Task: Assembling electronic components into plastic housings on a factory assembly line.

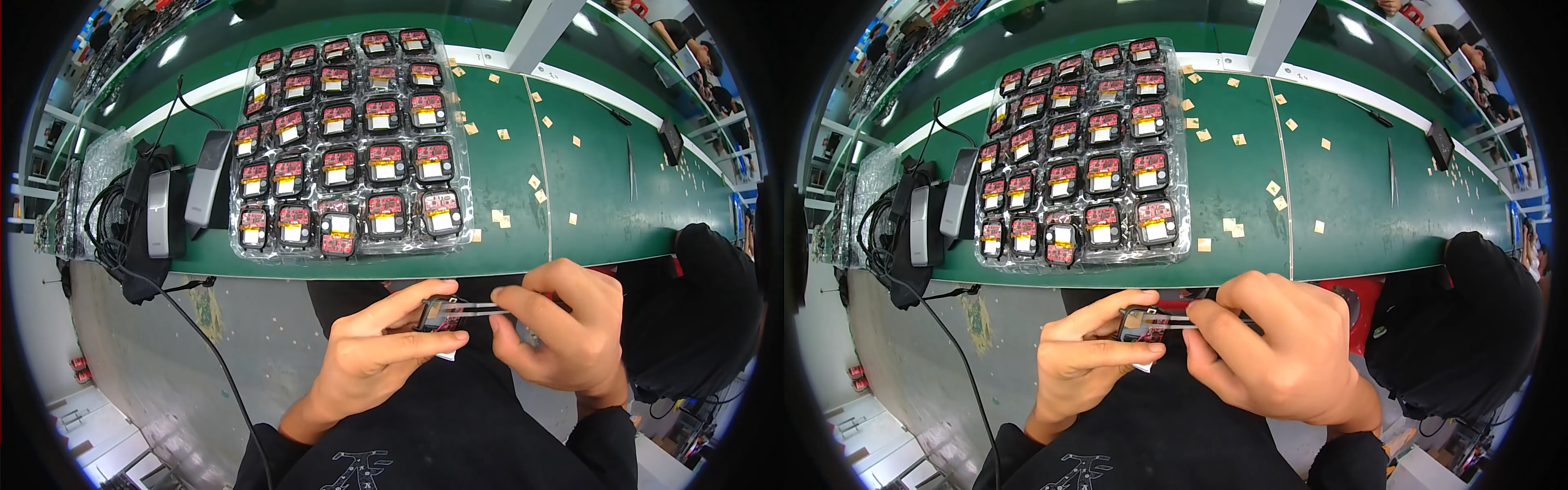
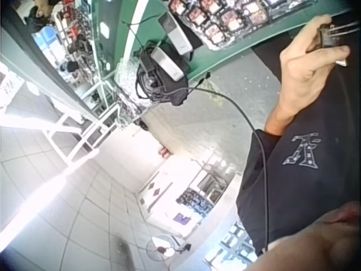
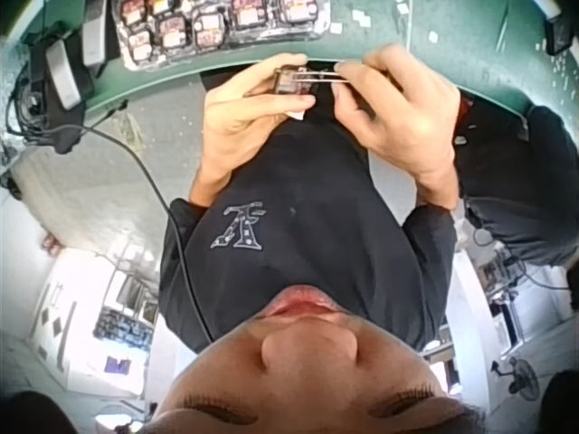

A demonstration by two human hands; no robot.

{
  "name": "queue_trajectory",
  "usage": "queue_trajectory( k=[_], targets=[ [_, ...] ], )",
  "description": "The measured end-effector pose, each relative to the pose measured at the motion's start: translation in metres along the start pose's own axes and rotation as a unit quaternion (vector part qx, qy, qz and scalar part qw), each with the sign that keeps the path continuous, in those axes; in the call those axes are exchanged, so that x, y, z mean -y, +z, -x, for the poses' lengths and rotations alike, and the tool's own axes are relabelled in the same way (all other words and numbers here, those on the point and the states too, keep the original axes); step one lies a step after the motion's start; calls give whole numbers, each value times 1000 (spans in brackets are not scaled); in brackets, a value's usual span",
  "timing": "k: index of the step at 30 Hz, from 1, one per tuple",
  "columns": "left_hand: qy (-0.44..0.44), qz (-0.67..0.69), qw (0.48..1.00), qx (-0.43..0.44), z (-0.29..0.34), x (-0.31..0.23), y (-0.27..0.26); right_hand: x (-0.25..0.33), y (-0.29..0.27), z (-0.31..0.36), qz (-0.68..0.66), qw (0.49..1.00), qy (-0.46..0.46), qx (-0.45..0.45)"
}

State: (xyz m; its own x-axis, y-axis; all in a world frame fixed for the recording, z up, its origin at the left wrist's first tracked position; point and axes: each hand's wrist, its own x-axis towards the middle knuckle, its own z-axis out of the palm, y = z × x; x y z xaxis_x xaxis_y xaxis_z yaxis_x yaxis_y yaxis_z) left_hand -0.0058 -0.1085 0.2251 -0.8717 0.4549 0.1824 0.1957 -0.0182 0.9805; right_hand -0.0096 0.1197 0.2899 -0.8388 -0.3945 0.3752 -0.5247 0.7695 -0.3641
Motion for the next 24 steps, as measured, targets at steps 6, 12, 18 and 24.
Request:
queue_trajectory(
  k=[6, 12, 18, 24],
  targets=[
    [1, 9, 1000, -2, 0, 2, -1, 8, 6, 2, 58, 996, -58, -37],
    [-21, 44, 999, 4, 4, 5, -4, -4, 11, 2, -34, 999, -6, -17],
    [-23, 75, 997, -9, 3, 5, -5, -6, 11, 3, -104, 994, -13, 20],
    [-23, 41, 999, -2, 2, 1, -7, 2, 11, 3, 27, 998, -33, -50]
  ],
)
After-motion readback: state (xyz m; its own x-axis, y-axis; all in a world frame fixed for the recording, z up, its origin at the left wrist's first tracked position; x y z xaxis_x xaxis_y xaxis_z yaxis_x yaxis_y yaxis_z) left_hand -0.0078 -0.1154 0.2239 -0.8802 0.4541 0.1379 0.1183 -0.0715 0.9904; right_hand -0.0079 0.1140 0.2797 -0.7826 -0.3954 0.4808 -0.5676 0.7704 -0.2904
